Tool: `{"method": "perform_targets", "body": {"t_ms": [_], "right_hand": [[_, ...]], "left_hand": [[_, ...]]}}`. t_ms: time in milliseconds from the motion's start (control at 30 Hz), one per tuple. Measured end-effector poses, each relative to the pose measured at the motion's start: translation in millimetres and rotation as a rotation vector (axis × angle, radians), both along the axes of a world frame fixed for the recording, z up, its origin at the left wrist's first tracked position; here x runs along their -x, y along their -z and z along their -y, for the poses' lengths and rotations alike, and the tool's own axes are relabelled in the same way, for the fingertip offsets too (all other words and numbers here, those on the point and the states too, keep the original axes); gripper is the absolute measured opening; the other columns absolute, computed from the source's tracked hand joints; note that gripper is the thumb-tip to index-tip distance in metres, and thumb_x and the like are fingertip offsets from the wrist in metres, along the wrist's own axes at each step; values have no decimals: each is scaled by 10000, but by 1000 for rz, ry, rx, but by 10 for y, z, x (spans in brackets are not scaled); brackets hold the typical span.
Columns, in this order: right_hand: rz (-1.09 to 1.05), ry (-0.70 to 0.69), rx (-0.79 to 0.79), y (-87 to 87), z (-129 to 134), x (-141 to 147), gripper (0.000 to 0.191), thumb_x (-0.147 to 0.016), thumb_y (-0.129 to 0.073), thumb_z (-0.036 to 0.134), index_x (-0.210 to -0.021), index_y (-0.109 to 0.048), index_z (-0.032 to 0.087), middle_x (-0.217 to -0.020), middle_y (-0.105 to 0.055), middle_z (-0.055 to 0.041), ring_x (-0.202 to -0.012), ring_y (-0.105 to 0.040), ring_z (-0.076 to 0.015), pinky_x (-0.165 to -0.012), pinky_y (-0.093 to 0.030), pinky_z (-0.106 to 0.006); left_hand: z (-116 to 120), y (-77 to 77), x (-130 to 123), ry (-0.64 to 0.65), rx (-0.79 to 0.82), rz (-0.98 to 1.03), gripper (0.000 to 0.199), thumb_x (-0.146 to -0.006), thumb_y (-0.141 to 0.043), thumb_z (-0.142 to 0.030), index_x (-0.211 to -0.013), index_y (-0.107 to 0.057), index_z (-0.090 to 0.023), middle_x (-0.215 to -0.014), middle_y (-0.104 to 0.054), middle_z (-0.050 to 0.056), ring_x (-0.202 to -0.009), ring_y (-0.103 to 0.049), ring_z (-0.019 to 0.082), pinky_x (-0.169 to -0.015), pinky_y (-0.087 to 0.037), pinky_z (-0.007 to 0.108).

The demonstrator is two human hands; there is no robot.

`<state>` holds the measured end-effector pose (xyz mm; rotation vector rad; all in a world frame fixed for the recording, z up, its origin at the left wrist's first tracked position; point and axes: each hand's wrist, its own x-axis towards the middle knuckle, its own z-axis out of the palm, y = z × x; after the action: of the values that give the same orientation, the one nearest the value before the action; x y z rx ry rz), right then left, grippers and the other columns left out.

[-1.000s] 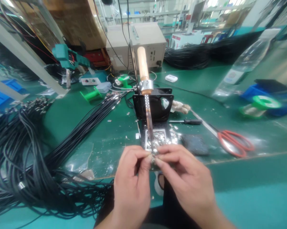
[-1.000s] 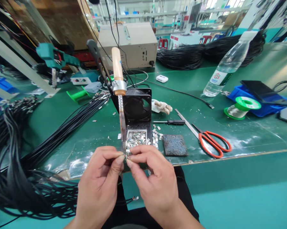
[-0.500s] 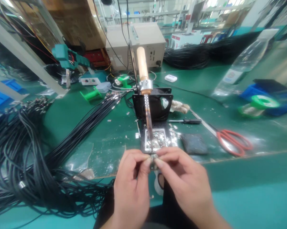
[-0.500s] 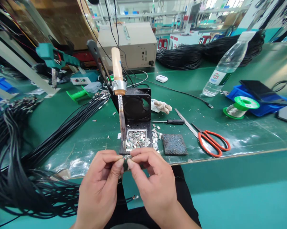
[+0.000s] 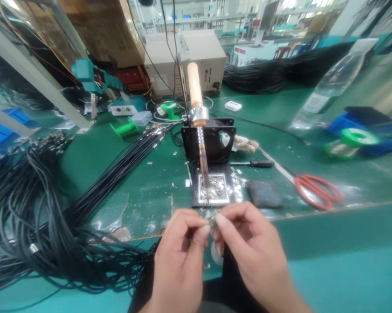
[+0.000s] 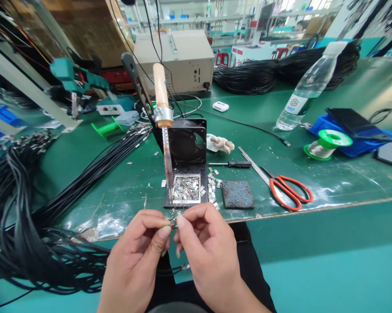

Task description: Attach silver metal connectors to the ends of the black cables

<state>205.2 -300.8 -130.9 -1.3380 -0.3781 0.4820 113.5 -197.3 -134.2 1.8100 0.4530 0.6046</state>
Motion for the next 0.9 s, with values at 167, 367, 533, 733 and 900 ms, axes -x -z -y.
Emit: {"method": "perform_targets", "body": {"t_ms": [167,367,533,733,900], "right_hand": [[-75,7,11,1,-17,64,286,-882,-761,388,-762,-588,194,-588,-643,18,-453,-599,-100,-436,-505,-199],[-159,19,-32,19,-42,140,330,-865,-778,423,-763,-568,190,-565,-619,28,-429,-553,-84,-412,-475,-189],[-248,19,-70,4,-47,190,379,-848,-804,456,-760,-559,181,-534,-604,41,-408,-521,-61,-397,-445,-155],[-354,-19,-110,-7,-46,251,426,-821,-833,486,-746,-551,176,-503,-583,55,-379,-479,-41,-363,-387,-121],[-431,-49,-139,16,-36,316,404,-840,-829,450,-754,-540,181,-502,-579,66,-374,-461,-30,-363,-366,-107]], "left_hand": [[-1,-12,2,5,95,4,150,-1028,-585,-208,-888,-628,-234,-898,-540,-30,-797,-602,106,-740,-503,210],[-3,-4,36,-24,137,9,138,-1017,-603,-245,-885,-637,-222,-886,-550,-18,-777,-593,109,-633,-490,177],[29,-15,54,-36,165,23,149,-1000,-631,-275,-865,-647,-214,-858,-559,-23,-699,-559,91,-621,-510,155],[66,-28,126,-73,224,5,100,-987,-655,-295,-918,-661,-224,-820,-583,-33,-635,-552,76,-582,-507,142],[70,1,221,-65,264,-27,128,-997,-653,-343,-1079,-682,-249,-857,-627,-20,-646,-565,84,-590,-508,165]]}}
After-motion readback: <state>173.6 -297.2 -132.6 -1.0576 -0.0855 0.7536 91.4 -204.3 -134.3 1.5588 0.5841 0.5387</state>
